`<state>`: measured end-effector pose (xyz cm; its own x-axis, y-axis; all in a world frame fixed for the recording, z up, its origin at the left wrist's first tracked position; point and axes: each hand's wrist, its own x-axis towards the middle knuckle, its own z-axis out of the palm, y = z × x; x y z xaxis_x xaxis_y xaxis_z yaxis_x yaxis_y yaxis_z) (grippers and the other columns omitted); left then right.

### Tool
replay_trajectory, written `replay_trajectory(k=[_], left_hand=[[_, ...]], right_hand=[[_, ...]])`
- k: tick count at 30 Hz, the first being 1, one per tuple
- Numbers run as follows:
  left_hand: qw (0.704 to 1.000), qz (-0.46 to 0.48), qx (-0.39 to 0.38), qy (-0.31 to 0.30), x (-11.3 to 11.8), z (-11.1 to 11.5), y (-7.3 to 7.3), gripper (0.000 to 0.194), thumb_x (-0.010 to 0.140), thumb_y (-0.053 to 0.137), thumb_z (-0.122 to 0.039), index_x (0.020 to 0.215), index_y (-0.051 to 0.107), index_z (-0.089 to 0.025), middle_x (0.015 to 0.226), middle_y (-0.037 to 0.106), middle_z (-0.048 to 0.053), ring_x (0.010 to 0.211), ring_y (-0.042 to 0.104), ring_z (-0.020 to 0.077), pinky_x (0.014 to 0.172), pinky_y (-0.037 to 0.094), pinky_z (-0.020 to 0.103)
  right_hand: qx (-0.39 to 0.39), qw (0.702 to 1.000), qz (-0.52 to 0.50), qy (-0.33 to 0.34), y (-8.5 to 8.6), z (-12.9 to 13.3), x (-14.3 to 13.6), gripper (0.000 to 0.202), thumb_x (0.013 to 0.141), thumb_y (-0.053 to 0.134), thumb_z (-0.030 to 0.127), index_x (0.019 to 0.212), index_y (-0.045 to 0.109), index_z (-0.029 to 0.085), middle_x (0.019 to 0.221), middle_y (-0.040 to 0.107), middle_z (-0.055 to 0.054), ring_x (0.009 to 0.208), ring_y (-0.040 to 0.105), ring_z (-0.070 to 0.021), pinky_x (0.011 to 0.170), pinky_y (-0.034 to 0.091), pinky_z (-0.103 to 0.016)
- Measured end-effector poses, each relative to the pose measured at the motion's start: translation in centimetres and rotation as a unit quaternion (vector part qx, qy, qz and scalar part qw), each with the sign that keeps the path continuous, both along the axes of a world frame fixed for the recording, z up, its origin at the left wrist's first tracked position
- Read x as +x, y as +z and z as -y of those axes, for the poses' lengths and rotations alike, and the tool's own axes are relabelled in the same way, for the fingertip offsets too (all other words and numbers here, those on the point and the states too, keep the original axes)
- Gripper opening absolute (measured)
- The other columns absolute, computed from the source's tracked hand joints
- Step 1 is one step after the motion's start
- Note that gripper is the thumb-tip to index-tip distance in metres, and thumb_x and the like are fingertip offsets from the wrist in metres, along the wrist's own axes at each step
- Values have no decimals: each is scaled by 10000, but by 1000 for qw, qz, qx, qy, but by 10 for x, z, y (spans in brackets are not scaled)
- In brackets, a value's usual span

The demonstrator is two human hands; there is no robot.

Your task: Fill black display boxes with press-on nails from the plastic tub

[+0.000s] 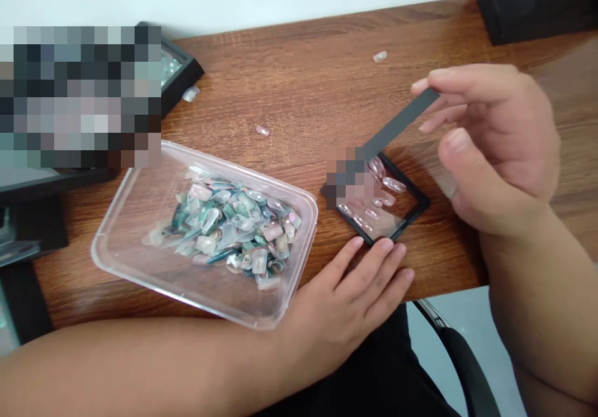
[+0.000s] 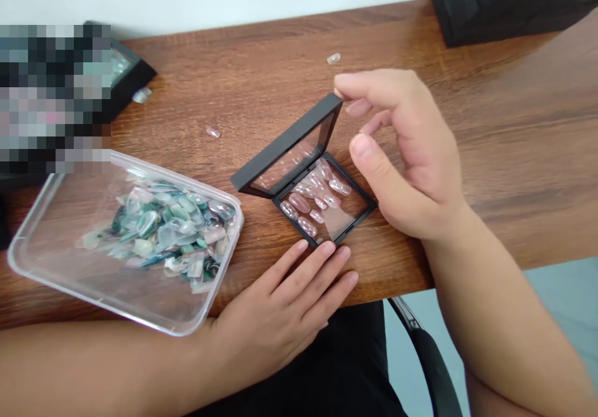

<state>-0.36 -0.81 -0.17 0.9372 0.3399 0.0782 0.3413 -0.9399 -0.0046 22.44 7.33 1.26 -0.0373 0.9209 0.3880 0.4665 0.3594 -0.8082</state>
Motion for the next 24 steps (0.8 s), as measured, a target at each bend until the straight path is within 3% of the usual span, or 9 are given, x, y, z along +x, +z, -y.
replay_trajectory(k=[3, 7, 10, 14, 20, 24], left_hand=[[1000, 4, 6, -1, 1, 0, 0, 589, 988, 409, -314, 1550, 362, -140, 1621, 382, 89, 1503, 369, 252, 1224, 331, 423], [1000, 2, 18, -4, 1, 2, -2, 574, 999, 361, -280, 1553, 354, -129, 1619, 379, 106, 1505, 367, 256, 1229, 330, 430], [1000, -1, 27, -3, 1, 4, -3, 565, 1005, 306, -241, 1552, 350, -105, 1609, 387, 137, 1500, 377, 277, 1235, 320, 449], [1000, 4, 26, -3, 2, 4, -4, 559, 1005, 280, -226, 1543, 371, -103, 1588, 421, 141, 1475, 414, 287, 1232, 324, 464], [1000, 2, 14, -4, 1, 3, -3, 576, 1000, 354, -286, 1549, 360, -111, 1597, 407, 143, 1498, 374, 298, 1233, 323, 458], [1000, -2, 6, -5, 1, 4, -5, 655, 972, 452, -362, 1565, 323, -114, 1631, 341, 149, 1523, 327, 302, 1248, 302, 455]], right_hand=[[28, 1000, -9, 3, -3, 0, -5, 379, 955, 532, 336, 1306, 663, 391, 1296, 665, -23, 1172, 622, -269, 975, 521, -450], [13, 994, -111, -2, -4, -2, -7, 267, 922, 589, 298, 1143, 727, 356, 1114, 715, -52, 978, 680, -255, 881, 553, -447], [-9, 986, -161, 40, 0, -3, -1, 204, 875, 590, 170, 944, 750, 277, 997, 728, -68, 931, 682, -267, 824, 532, -451], [-45, 985, -115, 120, 7, 2, 14, 245, 838, 540, 100, 747, 736, 213, 928, 728, -84, 844, 667, -243, 695, 476, -401], [-114, 973, 45, 194, 14, 7, 29, 96, 858, 684, 161, 875, 736, 239, 1004, 715, -56, 921, 674, -187, 744, 525, -313], [-144, 968, 41, 199, 14, 6, 32, 209, 853, 729, 191, 1053, 724, 253, 1053, 701, -61, 953, 677, -174, 762, 542, -276]])
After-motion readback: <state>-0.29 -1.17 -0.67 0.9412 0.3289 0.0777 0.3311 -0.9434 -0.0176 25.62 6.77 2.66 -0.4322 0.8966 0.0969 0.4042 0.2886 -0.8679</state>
